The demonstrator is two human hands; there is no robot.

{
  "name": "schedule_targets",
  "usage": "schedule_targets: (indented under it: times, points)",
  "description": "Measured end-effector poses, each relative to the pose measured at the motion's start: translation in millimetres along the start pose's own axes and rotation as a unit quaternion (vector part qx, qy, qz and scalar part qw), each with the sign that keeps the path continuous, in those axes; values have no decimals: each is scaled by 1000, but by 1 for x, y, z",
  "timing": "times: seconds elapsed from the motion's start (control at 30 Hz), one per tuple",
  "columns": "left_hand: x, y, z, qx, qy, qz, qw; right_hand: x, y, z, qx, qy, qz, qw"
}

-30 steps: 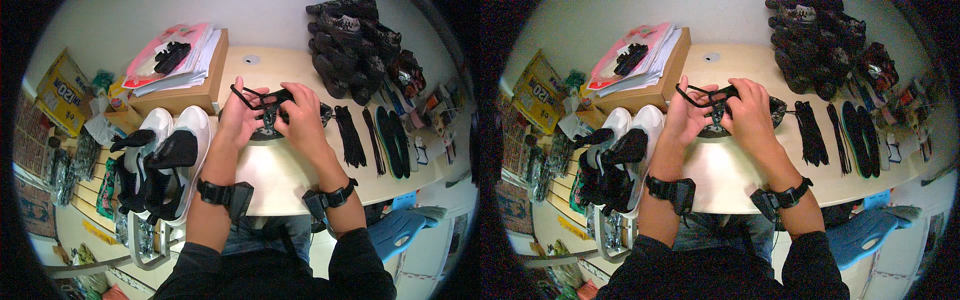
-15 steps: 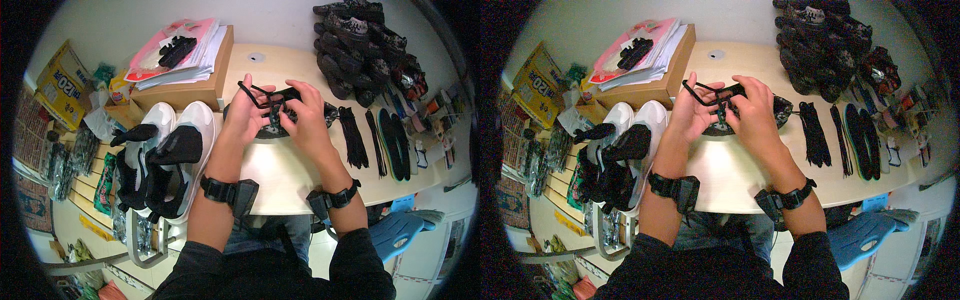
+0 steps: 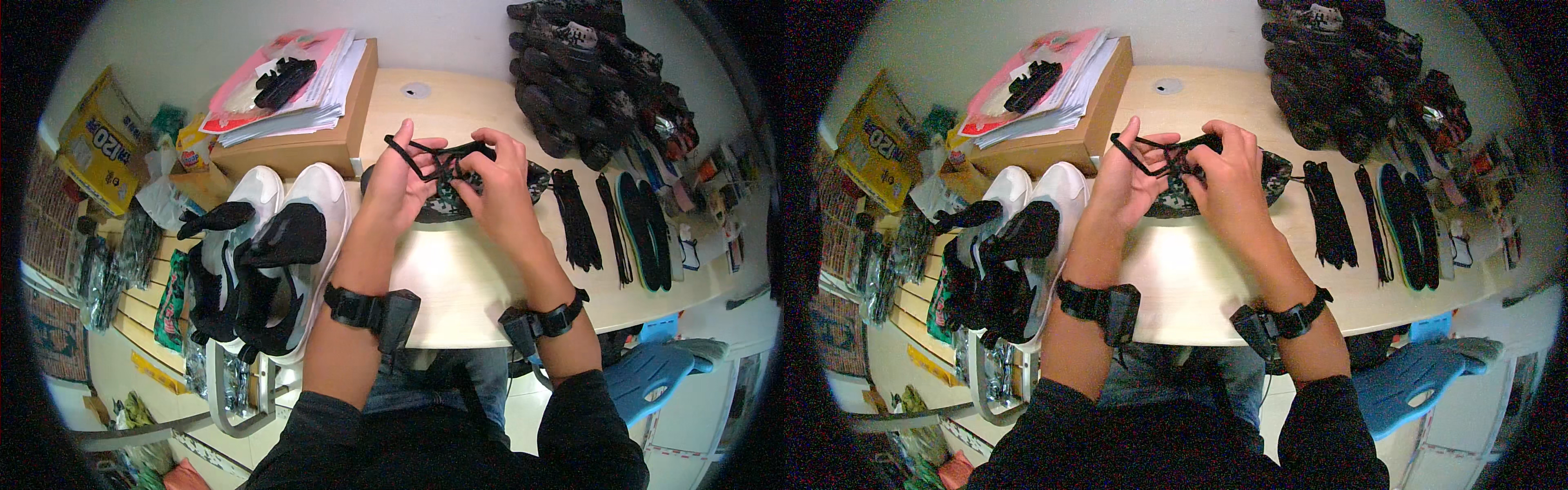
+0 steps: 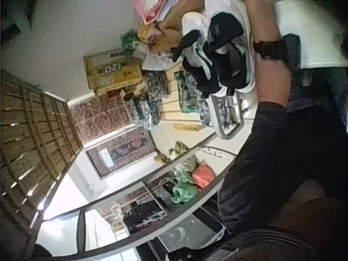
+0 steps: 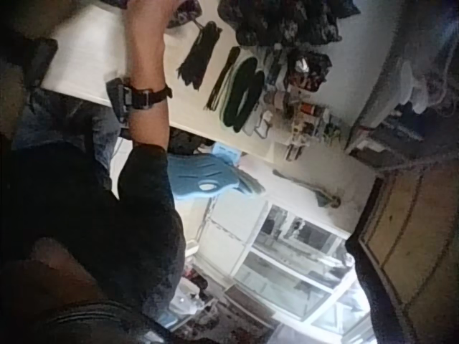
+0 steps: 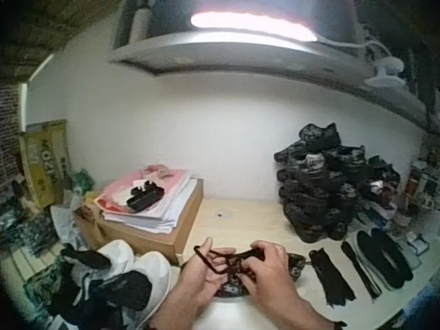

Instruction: Repairing a camouflaged pattern shoe by inserting a lacing system or structural reinforcement.

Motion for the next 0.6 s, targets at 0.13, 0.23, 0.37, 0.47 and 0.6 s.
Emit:
schedule_targets:
  times: [0.13, 0.23, 0.37, 0.47, 0.6]
  points:
    - [-1, 0, 0, -3, 3, 15, 1000, 6, -10, -5, -26, 27, -59, 998]
    - [1, 3, -1, -4, 6, 28, 1000, -8, -8, -3, 28, 163, -227, 960]
    - [3, 3, -1, -13, 14, 17, 1000, -26, -5, -2, 66, 188, -229, 953]
    - [3, -1, -5, -6, 21, 15, 1000, -28, -5, -4, 120, 206, -233, 943]
    - [3, 1, -1, 2, 17, 9, 1000, -28, 2, -2, 181, 182, -303, 918]
Point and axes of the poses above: each hand's wrist, its own z-axis away from the middle knuckle, its own y-axis out of the palm, x = y × z, the point moved 3 cm from there along -z, towards the middle knuckle, and after that the axes turned 5 degrees about x, right-handed, at the moved point
